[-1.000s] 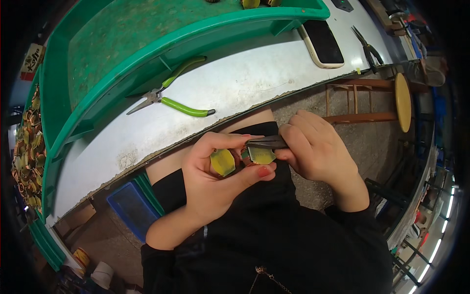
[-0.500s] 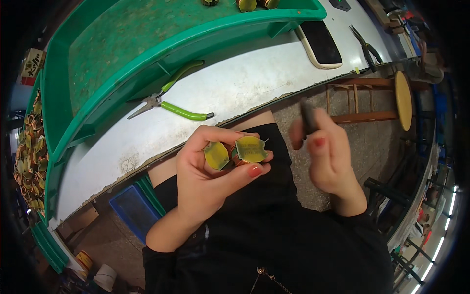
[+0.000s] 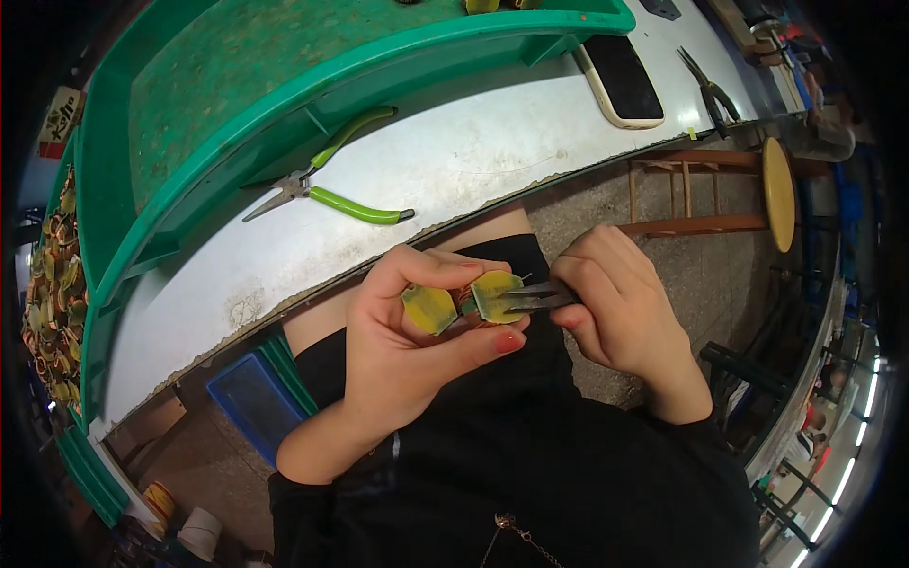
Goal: Trimming and sorting small gold-colored metal components at a workbench using nippers.
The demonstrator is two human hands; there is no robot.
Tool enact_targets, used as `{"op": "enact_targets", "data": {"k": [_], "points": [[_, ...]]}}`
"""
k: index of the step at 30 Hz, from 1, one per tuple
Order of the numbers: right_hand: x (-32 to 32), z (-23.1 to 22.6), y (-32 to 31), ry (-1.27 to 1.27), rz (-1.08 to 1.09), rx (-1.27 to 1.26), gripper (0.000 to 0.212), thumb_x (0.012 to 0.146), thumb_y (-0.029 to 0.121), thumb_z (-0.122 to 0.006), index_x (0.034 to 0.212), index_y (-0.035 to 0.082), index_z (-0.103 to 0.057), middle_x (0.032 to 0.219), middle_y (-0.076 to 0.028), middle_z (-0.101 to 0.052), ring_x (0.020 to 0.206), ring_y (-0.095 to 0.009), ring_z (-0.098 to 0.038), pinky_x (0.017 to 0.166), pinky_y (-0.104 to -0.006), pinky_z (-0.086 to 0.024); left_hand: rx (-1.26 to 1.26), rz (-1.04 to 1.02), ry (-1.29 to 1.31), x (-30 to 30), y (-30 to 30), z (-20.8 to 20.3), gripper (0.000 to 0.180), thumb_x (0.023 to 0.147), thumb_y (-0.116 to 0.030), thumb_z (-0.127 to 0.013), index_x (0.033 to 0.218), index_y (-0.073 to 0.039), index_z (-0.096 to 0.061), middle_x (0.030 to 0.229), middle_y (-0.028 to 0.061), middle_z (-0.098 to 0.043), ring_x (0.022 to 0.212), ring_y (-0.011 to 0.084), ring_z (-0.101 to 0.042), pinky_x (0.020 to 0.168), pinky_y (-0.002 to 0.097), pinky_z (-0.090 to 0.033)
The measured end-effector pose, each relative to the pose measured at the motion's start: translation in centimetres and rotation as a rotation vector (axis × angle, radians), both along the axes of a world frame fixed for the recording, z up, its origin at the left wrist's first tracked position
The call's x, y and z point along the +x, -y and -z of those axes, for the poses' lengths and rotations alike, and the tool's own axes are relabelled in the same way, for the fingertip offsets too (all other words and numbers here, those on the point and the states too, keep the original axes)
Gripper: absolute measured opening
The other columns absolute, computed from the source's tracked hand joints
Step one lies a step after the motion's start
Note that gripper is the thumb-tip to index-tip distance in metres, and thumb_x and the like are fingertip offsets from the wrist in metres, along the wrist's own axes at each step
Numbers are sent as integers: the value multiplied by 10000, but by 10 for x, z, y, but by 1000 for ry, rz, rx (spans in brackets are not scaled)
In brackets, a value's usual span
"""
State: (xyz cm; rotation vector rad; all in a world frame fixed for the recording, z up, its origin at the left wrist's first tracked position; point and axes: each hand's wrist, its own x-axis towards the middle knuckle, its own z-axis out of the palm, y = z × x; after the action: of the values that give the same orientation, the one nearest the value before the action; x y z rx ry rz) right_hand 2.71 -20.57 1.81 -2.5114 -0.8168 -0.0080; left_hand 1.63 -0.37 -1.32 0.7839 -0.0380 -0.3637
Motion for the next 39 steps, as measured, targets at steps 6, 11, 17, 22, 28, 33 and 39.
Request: {"op": "enact_targets", "data": {"k": [6, 11, 17, 22, 28, 33, 39], "points": [[5, -2, -3, 75, -93, -7, 254, 817, 287, -583, 837, 39, -528, 792, -74, -485, 691, -223, -451, 670, -298, -397, 126, 19, 34, 0, -1, 2, 409, 657, 137, -706, 963, -25, -488, 1057, 169, -592, 932, 222, -610, 805, 285, -510], [6, -4, -3, 90, -107, -61, 256, 809, 291, -589, 812, 45, -517, 758, -66, -464, 656, -214, -430, 635, -298, -392, 158, 23, 39, 0, 0, 3, 400, 645, 131, -718, 940, -28, -501, 1049, 164, -599, 934, 206, -606, 811, 281, -502], [2, -3, -6, 97, -81, -135, 259, 797, 290, -598, 786, 50, -502, 720, -54, -431, 622, -208, -408, 593, -298, -382, 185, 19, 51, 0, 0, 7, 398, 641, 134, -720, 933, -31, -506, 1053, 167, -597, 937, 212, -606, 810, 278, -502], [3, -4, -6, 112, -72, -112, 251, 812, 282, -588, 785, 48, -500, 705, -52, -435, 609, -203, -412, 575, -295, -379, 192, 23, 57, 1, -2, 5, 408, 638, 137, -719, 944, -26, -505, 1053, 179, -594, 931, 229, -613, 794, 276, -511], [-2, -22, 4, -268, 148, 382, 306, 903, 308, -469, 769, 36, -507, 665, -63, -472, 574, -202, -422, 565, -286, -371, -21, 126, -87, 5, -8, -10, 385, 680, 127, -685, 988, -8, -496, 1041, 218, -591, 848, 256, -636, 716, 288, -547], [4, -23, 7, -520, 148, 364, 332, 931, 301, -420, 763, 32, -517, 642, -64, -496, 553, -196, -434, 552, -278, -360, -306, 228, -204, 3, -12, -5, 310, 761, 48, -639, 1027, 15, -485, 1015, 254, -589, 745, 271, -646, 617, 293, -566], [10, -23, 4, -678, 52, 295, 335, 931, 300, -423, 762, 30, -530, 655, -68, -524, 548, -201, -455, 539, -285, -361, -449, 326, -290, 1, -10, -1, 279, 845, -98, -586, 1050, 54, -473, 982, 275, -589, 680, 275, -643, 547, 284, -563]]}}
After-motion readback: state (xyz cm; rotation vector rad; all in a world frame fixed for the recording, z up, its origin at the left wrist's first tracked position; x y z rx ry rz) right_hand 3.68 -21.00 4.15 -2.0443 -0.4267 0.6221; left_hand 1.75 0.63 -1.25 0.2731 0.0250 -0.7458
